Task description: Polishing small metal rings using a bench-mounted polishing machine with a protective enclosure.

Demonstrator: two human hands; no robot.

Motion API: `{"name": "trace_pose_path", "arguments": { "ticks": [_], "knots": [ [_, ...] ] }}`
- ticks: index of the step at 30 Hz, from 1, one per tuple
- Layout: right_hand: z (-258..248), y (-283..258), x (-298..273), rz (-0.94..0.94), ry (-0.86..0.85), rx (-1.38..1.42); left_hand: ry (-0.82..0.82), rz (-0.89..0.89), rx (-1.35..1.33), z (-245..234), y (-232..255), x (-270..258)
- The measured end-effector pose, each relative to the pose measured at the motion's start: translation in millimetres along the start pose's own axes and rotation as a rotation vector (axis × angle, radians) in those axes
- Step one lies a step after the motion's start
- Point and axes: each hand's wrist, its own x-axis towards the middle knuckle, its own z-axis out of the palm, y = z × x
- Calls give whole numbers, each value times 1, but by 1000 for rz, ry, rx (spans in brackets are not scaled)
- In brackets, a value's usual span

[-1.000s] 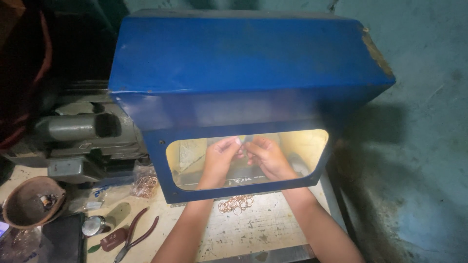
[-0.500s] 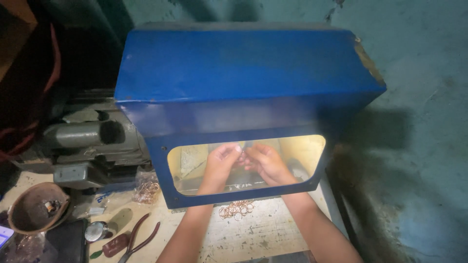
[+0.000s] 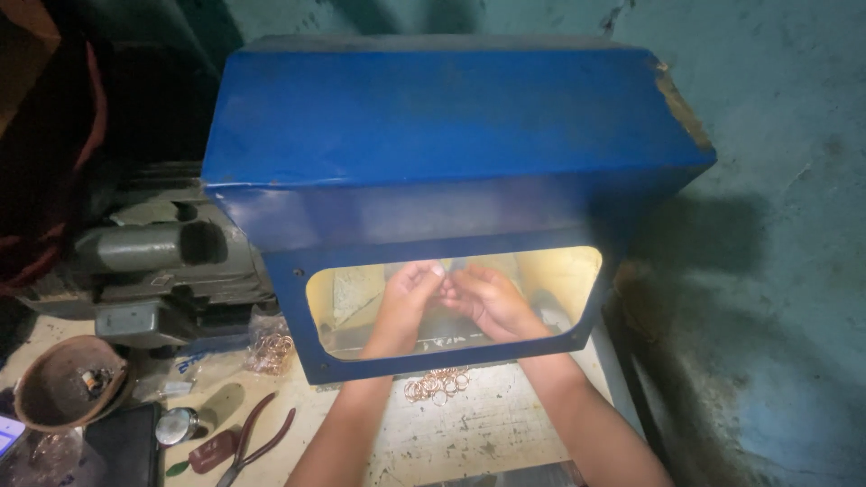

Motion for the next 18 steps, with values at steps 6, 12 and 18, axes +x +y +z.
{"name": "trace_pose_path", "arguments": {
  "ticks": [6,12,18],
  "knots": [
    [-11,12,11,-7,-23,-11,8,10,0,-9,-13,4],
    [3,-12,-9,45,-26,-98,-54,-25,41,-11,-15,7],
    [20,-7,-7,-62,106,-143,6,66,66,-9,-13,3]
  ]
}}
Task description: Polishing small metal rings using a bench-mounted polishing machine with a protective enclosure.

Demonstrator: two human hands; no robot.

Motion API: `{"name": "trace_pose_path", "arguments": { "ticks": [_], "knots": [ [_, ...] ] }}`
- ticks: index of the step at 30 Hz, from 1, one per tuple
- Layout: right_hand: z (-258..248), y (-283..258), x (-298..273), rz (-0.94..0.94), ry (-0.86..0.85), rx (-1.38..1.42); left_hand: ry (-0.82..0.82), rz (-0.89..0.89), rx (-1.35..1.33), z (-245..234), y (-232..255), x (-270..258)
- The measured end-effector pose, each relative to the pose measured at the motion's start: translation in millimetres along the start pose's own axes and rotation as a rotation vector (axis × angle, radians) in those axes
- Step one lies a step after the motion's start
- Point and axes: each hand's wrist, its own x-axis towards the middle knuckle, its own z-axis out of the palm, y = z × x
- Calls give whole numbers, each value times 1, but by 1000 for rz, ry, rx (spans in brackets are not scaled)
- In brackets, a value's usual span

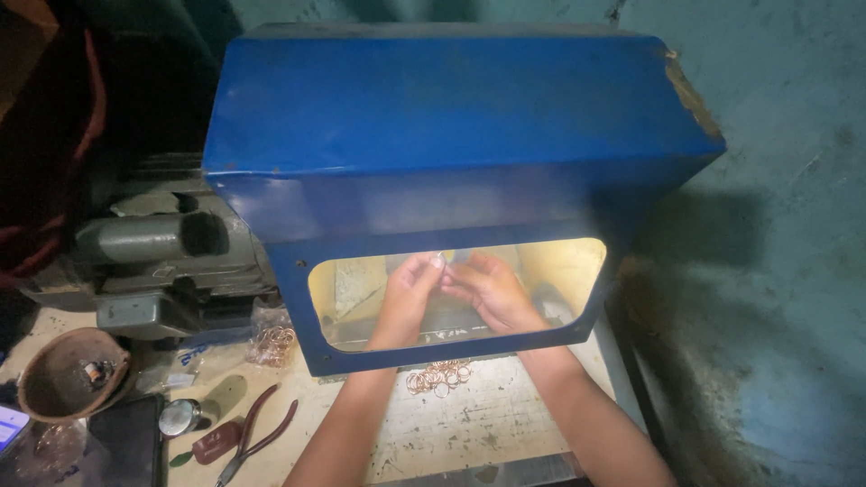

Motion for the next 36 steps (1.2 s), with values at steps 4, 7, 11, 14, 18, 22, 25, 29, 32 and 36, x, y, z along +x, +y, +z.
{"name": "trace_pose_path", "arguments": {
  "ticks": [4,7,11,14,18,22,25,29,32,36],
  "knots": [
    [2,-6,-8,-33,25,-113,-45,-25,28,-8,-11,9],
    [-3,3,0,-32,68,-34,-39,-7,-32,1,-2,-2],
    [3,-2,-2,-62,79,-86,-32,-1,-20,3,7,-4],
    [8,-12,-13,-97,81,-195,-38,11,5,1,0,-2],
    [-11,7,8,-137,77,-204,11,24,-52,3,-9,-3],
    [-9,1,3,-168,38,-242,-14,23,34,1,-4,-3],
    [-11,0,3,-129,49,-260,-17,19,66,3,0,-6],
    [-9,8,9,-74,70,-93,12,11,3,8,3,-8],
    [-5,-1,2,-91,67,-205,0,20,54,-1,-3,-2],
    [0,-12,-10,-137,69,-290,-5,21,55,1,-5,1]
  ]
}}
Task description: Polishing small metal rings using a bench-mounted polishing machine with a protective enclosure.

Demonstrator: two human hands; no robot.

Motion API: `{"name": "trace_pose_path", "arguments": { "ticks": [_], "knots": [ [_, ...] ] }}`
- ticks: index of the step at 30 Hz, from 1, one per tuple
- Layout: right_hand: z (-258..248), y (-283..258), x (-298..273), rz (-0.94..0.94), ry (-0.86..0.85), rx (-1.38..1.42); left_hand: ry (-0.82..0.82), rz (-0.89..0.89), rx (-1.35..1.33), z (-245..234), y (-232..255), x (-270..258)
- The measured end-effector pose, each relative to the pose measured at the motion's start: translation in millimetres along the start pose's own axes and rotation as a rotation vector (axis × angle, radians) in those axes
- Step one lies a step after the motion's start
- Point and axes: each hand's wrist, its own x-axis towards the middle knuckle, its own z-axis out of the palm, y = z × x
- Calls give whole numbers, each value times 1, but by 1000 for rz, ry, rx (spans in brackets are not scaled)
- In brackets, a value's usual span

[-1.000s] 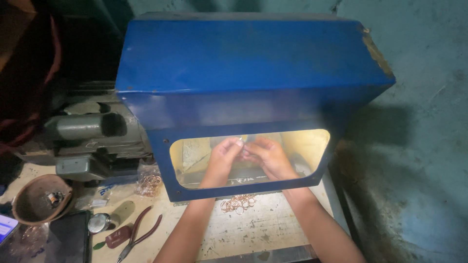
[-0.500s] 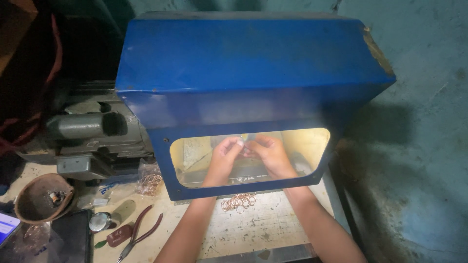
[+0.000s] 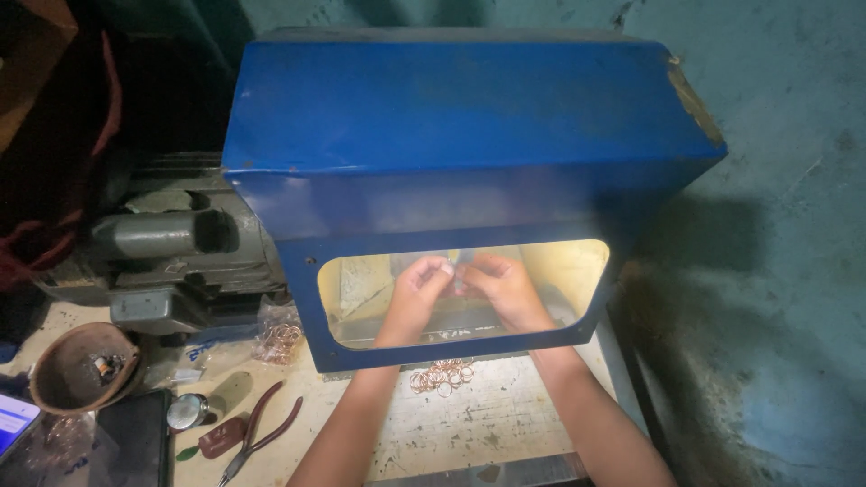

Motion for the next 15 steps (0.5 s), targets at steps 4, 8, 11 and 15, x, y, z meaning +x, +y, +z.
{"name": "trace_pose_path", "arguments": {
  "ticks": [4,8,11,15],
  "knots": [
    [0,21,12,-13,28,98,2,7,-84,2,-3,-3],
    [-4,21,14,-50,7,51,5,10,-38,-2,-2,0],
    [-2,14,7,-25,15,34,-9,-4,-14,-4,-5,1],
    [1,20,9,30,45,144,21,-2,-101,1,-1,-3]
  ]
}}
